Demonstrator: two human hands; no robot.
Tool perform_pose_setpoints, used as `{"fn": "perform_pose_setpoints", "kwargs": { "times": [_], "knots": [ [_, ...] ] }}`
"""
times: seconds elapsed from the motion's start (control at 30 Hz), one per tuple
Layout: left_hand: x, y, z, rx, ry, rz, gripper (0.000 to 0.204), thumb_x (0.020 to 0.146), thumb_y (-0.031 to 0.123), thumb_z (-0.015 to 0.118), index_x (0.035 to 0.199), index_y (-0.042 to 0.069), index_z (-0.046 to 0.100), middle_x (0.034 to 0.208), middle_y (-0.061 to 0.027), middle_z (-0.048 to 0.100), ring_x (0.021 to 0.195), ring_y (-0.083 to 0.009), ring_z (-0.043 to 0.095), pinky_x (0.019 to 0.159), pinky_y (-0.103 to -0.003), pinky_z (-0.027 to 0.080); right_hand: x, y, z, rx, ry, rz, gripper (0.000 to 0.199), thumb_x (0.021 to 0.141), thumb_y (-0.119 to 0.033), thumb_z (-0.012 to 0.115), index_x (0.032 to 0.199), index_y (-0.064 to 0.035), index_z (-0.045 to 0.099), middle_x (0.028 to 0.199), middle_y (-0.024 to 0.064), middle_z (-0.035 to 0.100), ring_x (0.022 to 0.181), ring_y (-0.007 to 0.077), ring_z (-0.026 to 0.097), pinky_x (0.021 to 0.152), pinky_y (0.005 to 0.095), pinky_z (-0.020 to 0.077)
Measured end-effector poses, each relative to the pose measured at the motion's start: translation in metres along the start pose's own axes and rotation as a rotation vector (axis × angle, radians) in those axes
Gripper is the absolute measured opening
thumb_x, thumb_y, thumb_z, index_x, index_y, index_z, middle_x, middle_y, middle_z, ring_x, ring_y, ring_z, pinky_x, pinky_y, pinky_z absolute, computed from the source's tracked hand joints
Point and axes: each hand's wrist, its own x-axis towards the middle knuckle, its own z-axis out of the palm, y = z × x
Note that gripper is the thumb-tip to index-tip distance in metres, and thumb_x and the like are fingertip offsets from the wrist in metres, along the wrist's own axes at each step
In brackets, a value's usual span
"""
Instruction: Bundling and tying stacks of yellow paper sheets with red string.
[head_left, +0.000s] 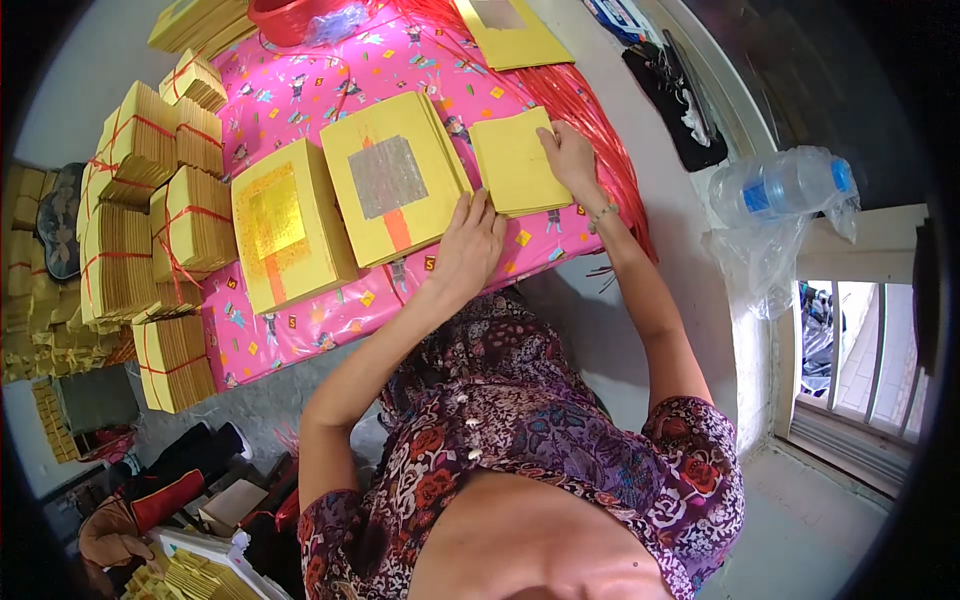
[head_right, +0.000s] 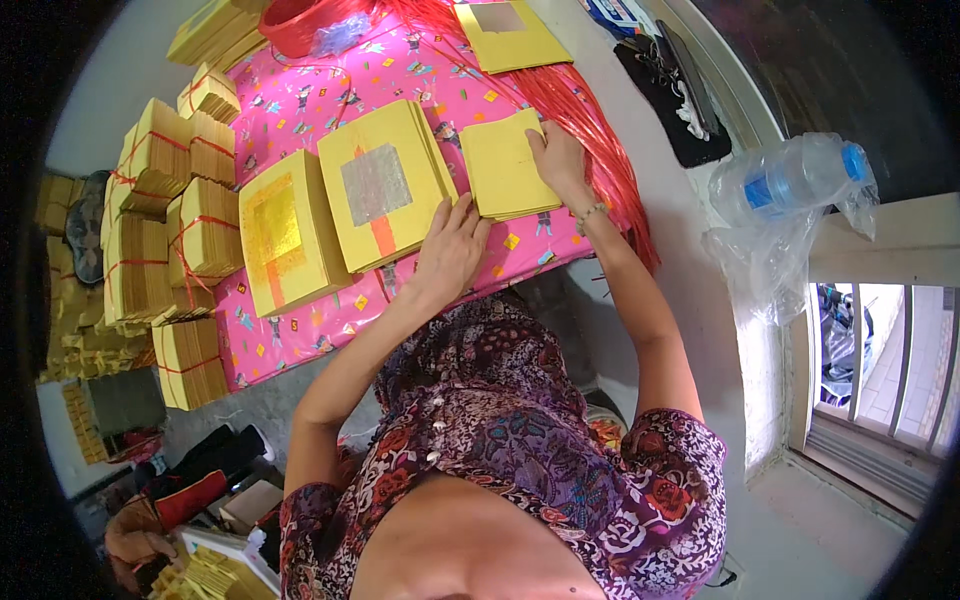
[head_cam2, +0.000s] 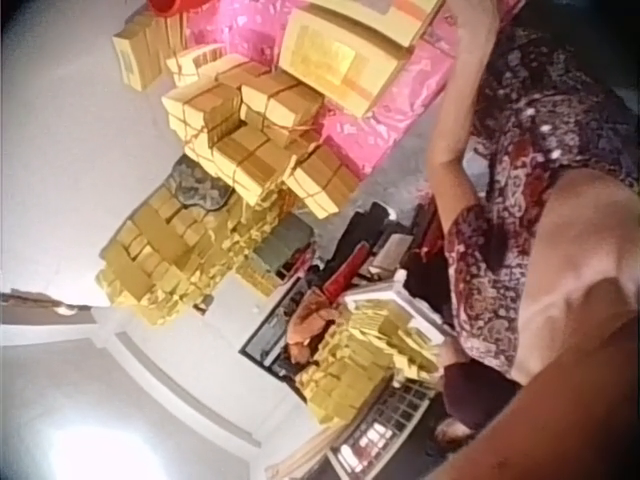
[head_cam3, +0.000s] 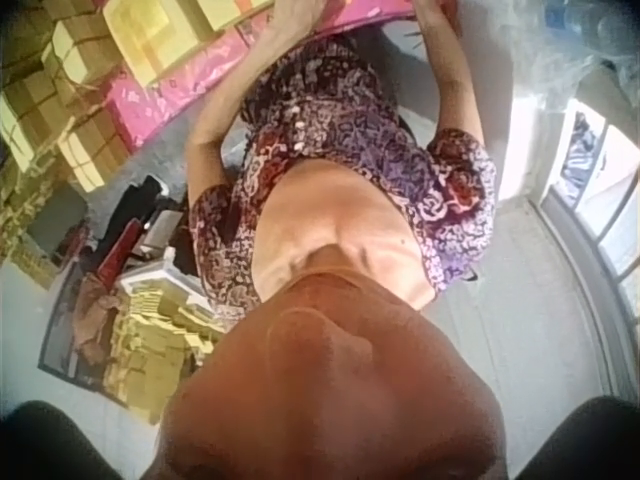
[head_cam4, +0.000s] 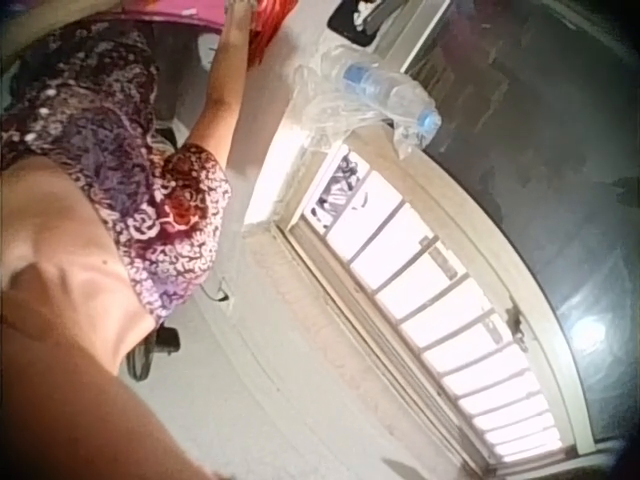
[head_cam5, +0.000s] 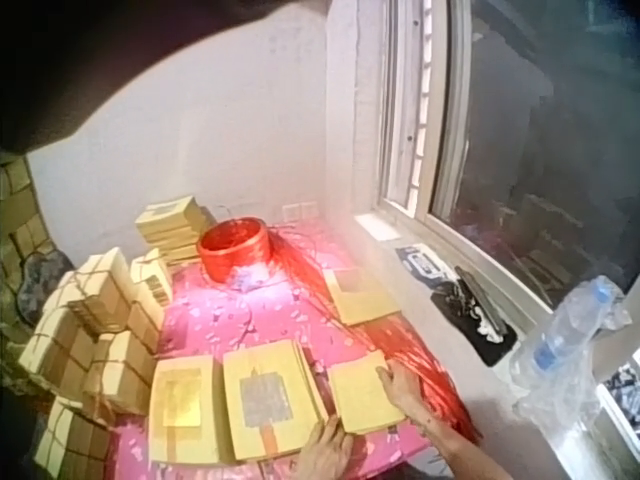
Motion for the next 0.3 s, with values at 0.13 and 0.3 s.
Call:
{"fn": "perform_pose_setpoints", "kwargs": {
  "times": [0.13,0.3],
  "knots": [
    [0.001,0.003,-0.013,-0.037,-0.063,-0.014,0.032,0.08,0.014,0.05,0.107,-0.001,0.058,0.114,-0.0176,0.057,0.122,-0.0316,0.042,0.108,-0.045,0.025,0.0,-0.002,0.0,-0.083,-0.003,-0.012,0.032,0.089,-0.032,0.055,0.094,-0.0005,0.059,0.077,0.0215,0.063,0.074,0.0392,0.062,0.065,0.0484,0.0453],
    [0.004,0.009,-0.023,-0.275,0.039,0.014,0.038,0.073,0.015,0.059,0.11,0.004,0.058,0.118,-0.0162,0.054,0.124,-0.0309,0.041,0.11,-0.045,0.024,0.0,-0.007,-0.003,-0.111,-0.034,0.016,0.033,0.09,-0.034,0.054,0.096,-0.0022,0.059,0.08,0.022,0.064,0.077,0.0403,0.062,0.069,0.0493,0.0461]
  ]
}}
